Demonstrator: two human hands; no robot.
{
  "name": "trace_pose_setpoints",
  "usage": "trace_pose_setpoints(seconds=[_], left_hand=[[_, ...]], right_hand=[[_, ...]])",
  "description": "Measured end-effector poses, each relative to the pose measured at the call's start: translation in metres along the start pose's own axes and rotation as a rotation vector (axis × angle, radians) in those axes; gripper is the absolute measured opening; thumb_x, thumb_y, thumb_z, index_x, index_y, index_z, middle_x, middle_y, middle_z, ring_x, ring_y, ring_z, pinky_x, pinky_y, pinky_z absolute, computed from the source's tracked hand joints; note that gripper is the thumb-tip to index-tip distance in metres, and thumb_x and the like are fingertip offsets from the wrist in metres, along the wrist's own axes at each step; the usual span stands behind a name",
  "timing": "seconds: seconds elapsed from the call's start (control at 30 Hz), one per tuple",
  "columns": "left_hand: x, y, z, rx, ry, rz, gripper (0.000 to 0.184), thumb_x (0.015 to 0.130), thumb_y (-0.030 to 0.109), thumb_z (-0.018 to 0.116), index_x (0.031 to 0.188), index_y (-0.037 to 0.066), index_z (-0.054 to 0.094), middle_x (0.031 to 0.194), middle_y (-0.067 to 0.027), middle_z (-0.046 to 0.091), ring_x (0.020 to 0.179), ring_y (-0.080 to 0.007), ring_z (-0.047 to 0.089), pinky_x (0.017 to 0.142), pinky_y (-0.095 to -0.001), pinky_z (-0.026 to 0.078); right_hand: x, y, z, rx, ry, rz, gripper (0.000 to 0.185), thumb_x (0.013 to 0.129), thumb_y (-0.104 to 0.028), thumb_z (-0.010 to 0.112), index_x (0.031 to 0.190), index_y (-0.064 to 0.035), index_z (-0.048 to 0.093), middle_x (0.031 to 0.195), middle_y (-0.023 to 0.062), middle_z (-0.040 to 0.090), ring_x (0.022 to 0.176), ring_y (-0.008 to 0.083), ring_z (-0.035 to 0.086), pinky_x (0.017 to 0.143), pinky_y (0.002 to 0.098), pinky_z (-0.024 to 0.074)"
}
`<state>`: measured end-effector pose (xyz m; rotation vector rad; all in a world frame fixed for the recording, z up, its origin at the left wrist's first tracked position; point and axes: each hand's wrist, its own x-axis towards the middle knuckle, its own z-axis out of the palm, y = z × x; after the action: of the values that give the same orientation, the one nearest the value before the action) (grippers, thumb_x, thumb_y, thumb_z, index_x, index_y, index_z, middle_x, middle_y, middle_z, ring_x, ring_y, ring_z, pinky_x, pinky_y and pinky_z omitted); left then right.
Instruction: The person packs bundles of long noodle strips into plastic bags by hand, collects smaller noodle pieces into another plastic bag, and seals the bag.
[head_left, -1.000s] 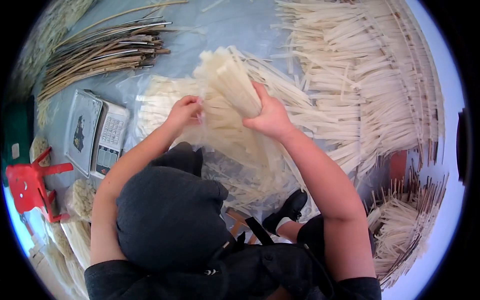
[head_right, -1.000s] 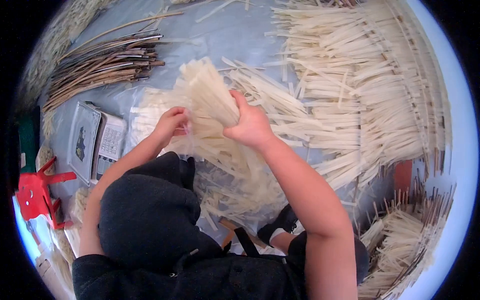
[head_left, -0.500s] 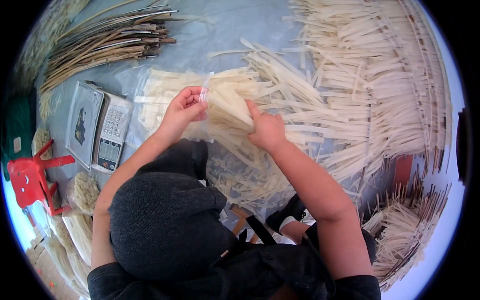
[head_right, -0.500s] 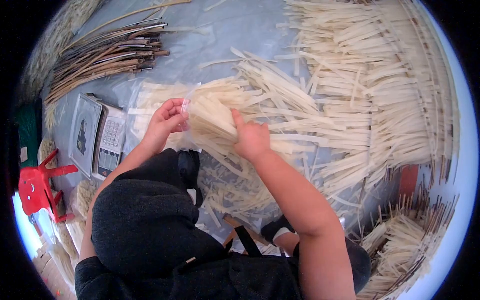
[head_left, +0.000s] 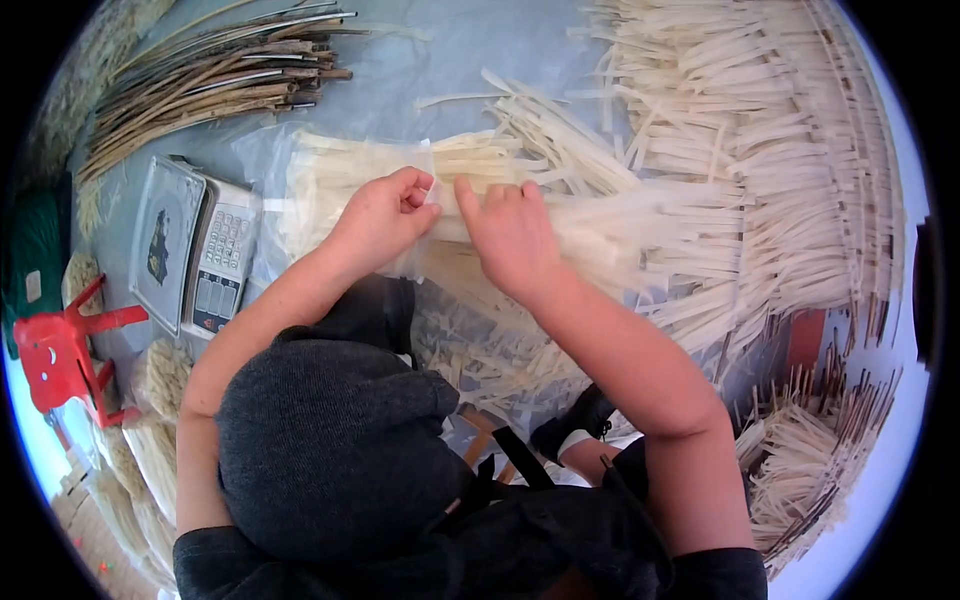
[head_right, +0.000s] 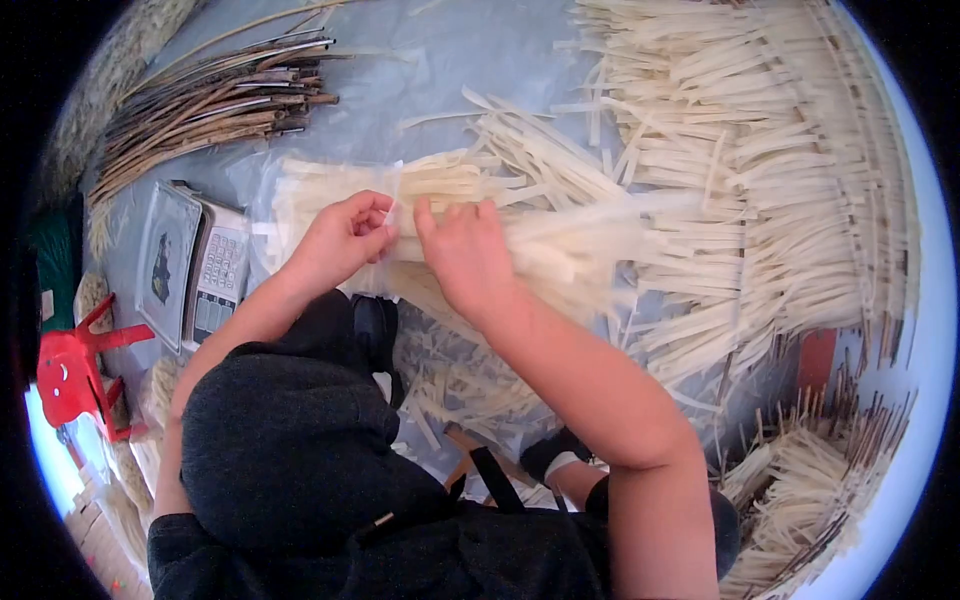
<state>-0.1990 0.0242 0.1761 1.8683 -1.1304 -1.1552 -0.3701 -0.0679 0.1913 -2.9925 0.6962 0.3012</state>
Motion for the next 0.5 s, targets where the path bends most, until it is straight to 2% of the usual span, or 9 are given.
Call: trace_pose_setpoints(seconds=[0.07, 0.1, 0.17, 0.2, 0.27, 0.3, 0.37, 0.43, 0.5], left_hand=[[-0.003, 0.015, -0.003, -0.341, -0.077, -0.14, 0.03, 0.088, 0.01, 0.063, 0.116, 0.002, 0.054, 0.083, -0.0007, 0.062, 0.072, -0.0086, 0.06, 0.065, -0.0246, 0.052], [-0.001, 0.015, -0.004, -0.34, -0.076, -0.142, 0.03, 0.088, 0.01, 0.063, 0.116, 0.002, 0.054, 0.083, -0.0007, 0.062, 0.072, -0.0086, 0.06, 0.065, -0.0246, 0.052], [0.004, 0.012, -0.01, -0.507, -0.007, -0.304, 0.03, 0.089, 0.011, 0.063, 0.117, 0.004, 0.055, 0.084, -0.0001, 0.062, 0.074, -0.0089, 0.061, 0.066, -0.0252, 0.053], [0.005, 0.006, -0.009, -0.506, -0.007, -0.305, 0.03, 0.089, 0.011, 0.063, 0.117, 0.004, 0.055, 0.084, -0.0001, 0.062, 0.074, -0.0089, 0.061, 0.066, -0.0252, 0.053], [0.008, -0.015, -0.003, -0.404, -0.007, -0.346, 0.03, 0.088, 0.011, 0.063, 0.117, 0.005, 0.056, 0.085, 0.0, 0.063, 0.075, -0.0087, 0.061, 0.066, -0.0247, 0.053], [0.008, -0.022, -0.002, -0.406, -0.006, -0.35, 0.03, 0.088, 0.011, 0.063, 0.117, 0.005, 0.056, 0.085, 0.0, 0.063, 0.075, -0.0087, 0.061, 0.066, -0.0247, 0.053], [0.007, -0.031, 0.0, -0.377, -0.049, -0.341, 0.029, 0.087, 0.01, 0.063, 0.116, 0.006, 0.056, 0.084, 0.0002, 0.063, 0.074, -0.0087, 0.061, 0.064, -0.0241, 0.053], [0.007, -0.031, -0.001, -0.385, -0.044, -0.327, 0.028, 0.087, 0.009, 0.062, 0.114, 0.005, 0.057, 0.082, -0.0014, 0.063, 0.072, -0.0099, 0.062, 0.061, -0.0252, 0.053], [0.008, -0.031, -0.004, -0.378, -0.024, -0.314, 0.026, 0.086, 0.007, 0.06, 0.112, 0.003, 0.058, 0.081, -0.003, 0.063, 0.071, -0.0112, 0.062, 0.059, -0.0263, 0.053]], right_hand=[[0.021, 0.0, -0.003, 0.121, 0.104, -0.121, 0.066, 0.074, -0.01, 0.064, 0.134, 0.0013, 0.04, 0.086, 0.013, 0.061, 0.084, 0.0271, 0.059, 0.08, 0.0391, 0.0387], [0.031, -0.004, 0.0, 0.124, 0.104, -0.122, 0.066, 0.074, -0.01, 0.064, 0.134, 0.0013, 0.04, 0.086, 0.013, 0.061, 0.084, 0.0271, 0.059, 0.08, 0.0391, 0.0387], [0.045, -0.013, 0.013, 0.303, 0.019, -0.059, 0.079, 0.072, -0.023, 0.071, 0.137, 0.0031, 0.035, 0.1, 0.0134, 0.062, 0.099, 0.0267, 0.059, 0.089, 0.0419, 0.0389], [0.045, -0.014, 0.024, 0.304, 0.02, -0.059, 0.079, 0.072, -0.023, 0.071, 0.137, 0.0031, 0.035, 0.1, 0.0134, 0.062, 0.099, 0.0267, 0.059, 0.089, 0.0419, 0.0389], [0.044, -0.017, 0.045, 0.381, -0.013, -0.078, 0.103, 0.063, -0.039, 0.08, 0.143, -0.0004, 0.027, 0.123, 0.0205, 0.054, 0.119, 0.0302, 0.051, 0.104, 0.047, 0.0307], [0.041, -0.016, 0.037, 0.382, -0.016, -0.08, 0.103, 0.063, -0.039, 0.08, 0.143, -0.0004, 0.027, 0.123, 0.0205, 0.054, 0.119, 0.0302, 0.051, 0.104, 0.047, 0.0307], [0.023, -0.004, 0.008, 0.231, -0.133, -0.067, 0.115, 0.06, -0.049, 0.081, 0.148, -0.0078, 0.021, 0.143, 0.0208, 0.037, 0.134, 0.0304, 0.037, 0.114, 0.0545, 0.0138], [0.003, 0.019, 0.0, 0.13, -0.169, 0.035, 0.113, 0.061, -0.052, 0.08, 0.149, -0.0145, 0.02, 0.149, 0.019, 0.029, 0.138, 0.0307, 0.032, 0.114, 0.0597, 0.0054], [-0.016, 0.051, -0.001, 0.222, -0.021, 0.09, 0.105, 0.063, -0.051, 0.079, 0.148, -0.0166, 0.027, 0.147, 0.0191, 0.035, 0.137, 0.0306, 0.032, 0.112, 0.0629, 0.0062]])
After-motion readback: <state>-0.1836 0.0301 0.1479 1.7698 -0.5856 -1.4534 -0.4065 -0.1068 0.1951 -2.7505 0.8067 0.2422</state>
